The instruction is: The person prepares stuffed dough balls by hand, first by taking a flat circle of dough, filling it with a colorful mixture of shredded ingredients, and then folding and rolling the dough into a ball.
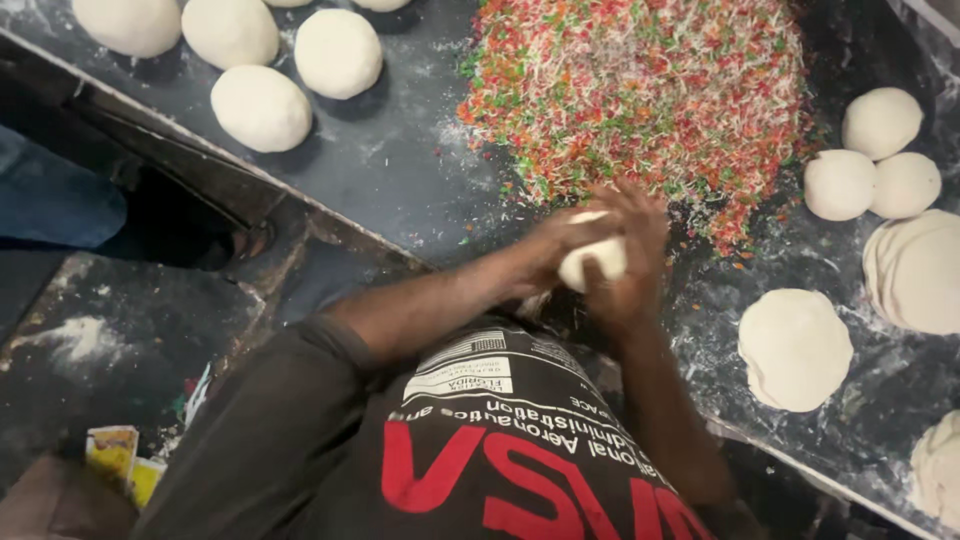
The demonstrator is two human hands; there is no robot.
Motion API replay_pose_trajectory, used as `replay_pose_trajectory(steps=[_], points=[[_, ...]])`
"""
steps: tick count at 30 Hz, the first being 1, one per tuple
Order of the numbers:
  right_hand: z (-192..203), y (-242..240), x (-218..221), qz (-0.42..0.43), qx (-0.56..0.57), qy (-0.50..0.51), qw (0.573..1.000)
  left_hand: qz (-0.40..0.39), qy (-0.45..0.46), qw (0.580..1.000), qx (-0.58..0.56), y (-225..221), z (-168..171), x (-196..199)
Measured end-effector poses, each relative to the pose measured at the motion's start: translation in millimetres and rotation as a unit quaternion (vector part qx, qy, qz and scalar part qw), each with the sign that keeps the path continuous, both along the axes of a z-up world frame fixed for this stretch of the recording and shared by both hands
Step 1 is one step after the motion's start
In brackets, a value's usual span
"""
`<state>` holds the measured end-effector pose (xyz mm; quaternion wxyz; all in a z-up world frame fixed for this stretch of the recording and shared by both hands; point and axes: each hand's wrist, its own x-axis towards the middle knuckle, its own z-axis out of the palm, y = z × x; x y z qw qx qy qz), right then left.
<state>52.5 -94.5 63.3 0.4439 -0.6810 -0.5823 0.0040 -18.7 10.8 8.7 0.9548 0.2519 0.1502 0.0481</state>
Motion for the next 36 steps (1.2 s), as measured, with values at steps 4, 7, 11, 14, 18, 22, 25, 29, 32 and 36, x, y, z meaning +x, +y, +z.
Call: replay_pose_trajectory(steps=[4, 7, 11, 14, 18, 22, 25, 29, 32, 36], points=[[7.6, 20.1, 2.8, -0.004, -0.113, -0.112, 0.987, 0.137, -0.002, 0.991, 0.012, 14.4, -6.3, 1.6], [4.7, 17.1, -7.7, -0.039, 0.070, 0.229, 0.970, 0.149, -0.057, 0.951, 0.265, 10.0, -21.6, -6.5], [3.8, 45.4, -22.7, 0.088, -0.012, 0.103, 0.991, 0.081, -0.083, 0.993, 0.032, 39.8, -27.0, -32.5], [8.8, 82.0, -21.1, 0.120, -0.063, -0.116, 0.984, 0.142, -0.021, 0.985, 0.099, 73.7, -17.4, -53.4], [6.8, 99.0, -29.6, 0.225, -0.041, 0.014, 0.973, 0.288, 0.014, 0.802, 0.524, 85.3, -6.2, -109.9], [-3.2, 126.5, -43.4, 0.163, -0.097, 0.064, 0.980, 0.371, 0.111, 0.496, 0.777, 106.2, 11.2, -134.7], [-26.7, 152.1, -59.2, 0.071, -0.231, 0.208, 0.948, 0.381, 0.170, 0.445, 0.793, 115.1, 9.1, -136.4], [-47.6, 167.2, -72.1, 0.066, -0.139, 0.012, 0.988, 0.396, 0.214, 0.502, 0.738, 121.2, -9.1, -134.1], [-43.6, 154.2, -80.4, 0.082, -0.063, -0.155, 0.982, 0.402, 0.233, 0.490, 0.737, 122.7, -17.8, -130.5], [-29.6, 127.1, -92.7, 0.116, -0.140, -0.255, 0.950, 0.395, 0.211, 0.471, 0.760, 125.6, -25.6, -131.2]])
